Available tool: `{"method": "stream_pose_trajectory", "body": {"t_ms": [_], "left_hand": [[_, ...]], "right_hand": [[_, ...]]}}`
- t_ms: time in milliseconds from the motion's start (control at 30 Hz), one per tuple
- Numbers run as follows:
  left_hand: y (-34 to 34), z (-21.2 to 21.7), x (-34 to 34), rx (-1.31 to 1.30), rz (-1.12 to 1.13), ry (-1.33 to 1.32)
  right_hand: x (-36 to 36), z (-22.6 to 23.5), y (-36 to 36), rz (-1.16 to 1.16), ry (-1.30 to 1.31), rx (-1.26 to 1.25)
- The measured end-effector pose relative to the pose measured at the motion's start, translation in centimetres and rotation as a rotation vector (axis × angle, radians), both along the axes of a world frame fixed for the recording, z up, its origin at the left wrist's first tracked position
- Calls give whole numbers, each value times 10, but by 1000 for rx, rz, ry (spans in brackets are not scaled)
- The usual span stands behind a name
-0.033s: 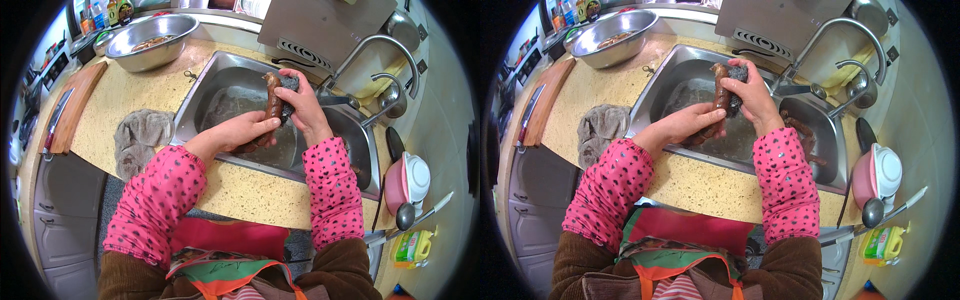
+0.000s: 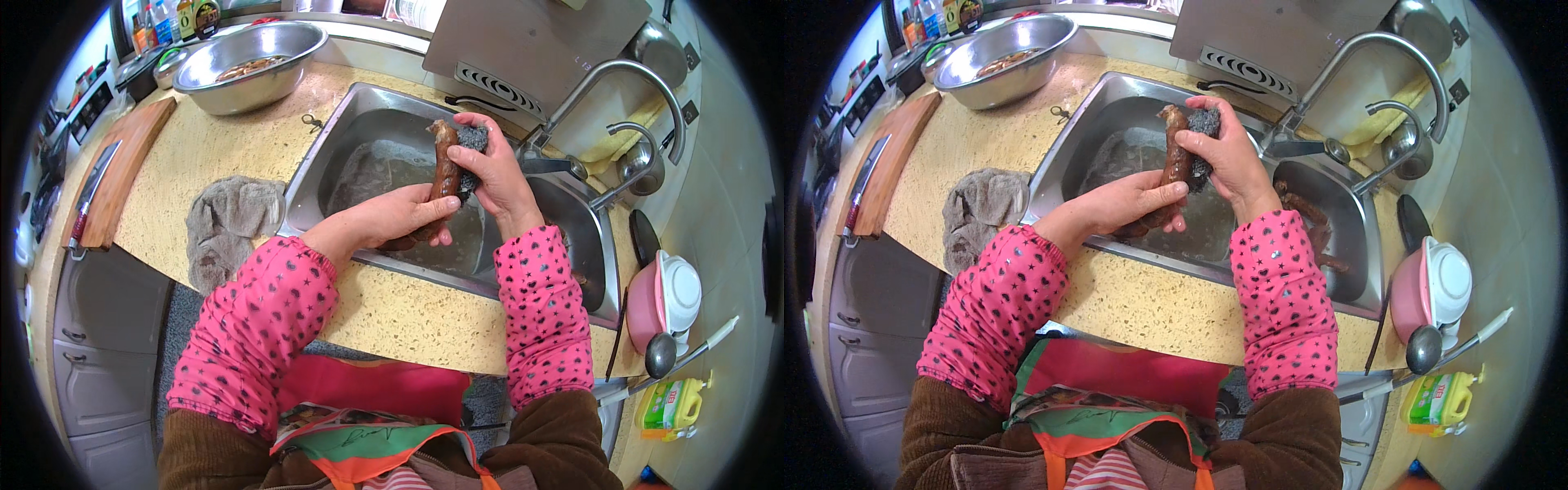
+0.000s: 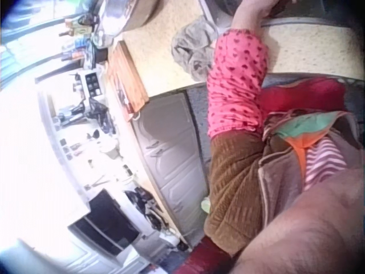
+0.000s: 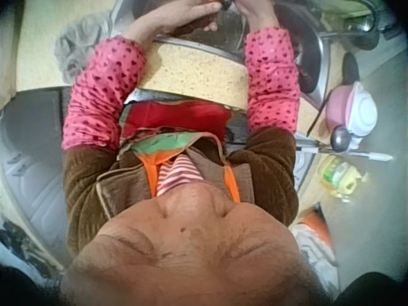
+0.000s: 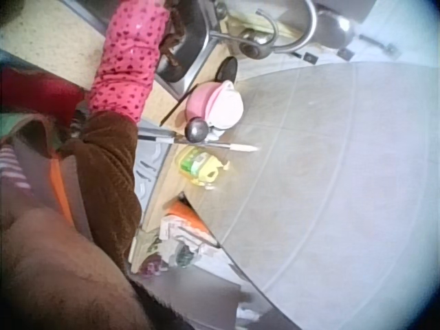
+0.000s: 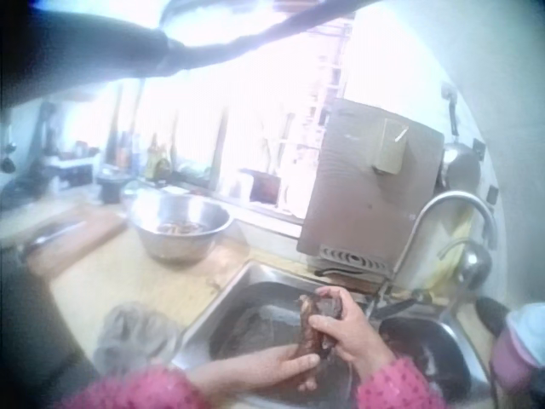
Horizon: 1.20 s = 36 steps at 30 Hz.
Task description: The person scrubs several dark brown sausages under running water in a kitchen sink using a metal scouring pad. They rotate each sausage to clean all sides and place the cleaned items into the adjacent sink basin.
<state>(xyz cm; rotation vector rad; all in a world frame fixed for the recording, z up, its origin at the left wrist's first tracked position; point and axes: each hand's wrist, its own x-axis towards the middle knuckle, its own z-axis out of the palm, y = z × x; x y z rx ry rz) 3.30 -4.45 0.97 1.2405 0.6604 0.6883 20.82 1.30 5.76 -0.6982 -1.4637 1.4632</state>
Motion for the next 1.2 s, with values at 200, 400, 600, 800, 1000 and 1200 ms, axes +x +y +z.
{"method": "stream_pose_trajectory", "body": {"t_ms": [200,400,600,800,1000,1200], "left_hand": [[2,3,-1,359,253,318],[1,1,-4,784,594,827],[-1,5,-3,871,661,905],[-3,6,-2,1008,677,834],[-1,4,-9,736,547,355],[-1,15,-8,362,273,181]], "right_hand": [[9,2,7,-55,-52,95],[-6,1,-6,-92,-258,95],[-23,-13,-10,-259,-183,189],[-8,-17,5,-185,37,114],[-11,-6,0,-105,81,110],[-1,7,-7,31,66,84]]}}
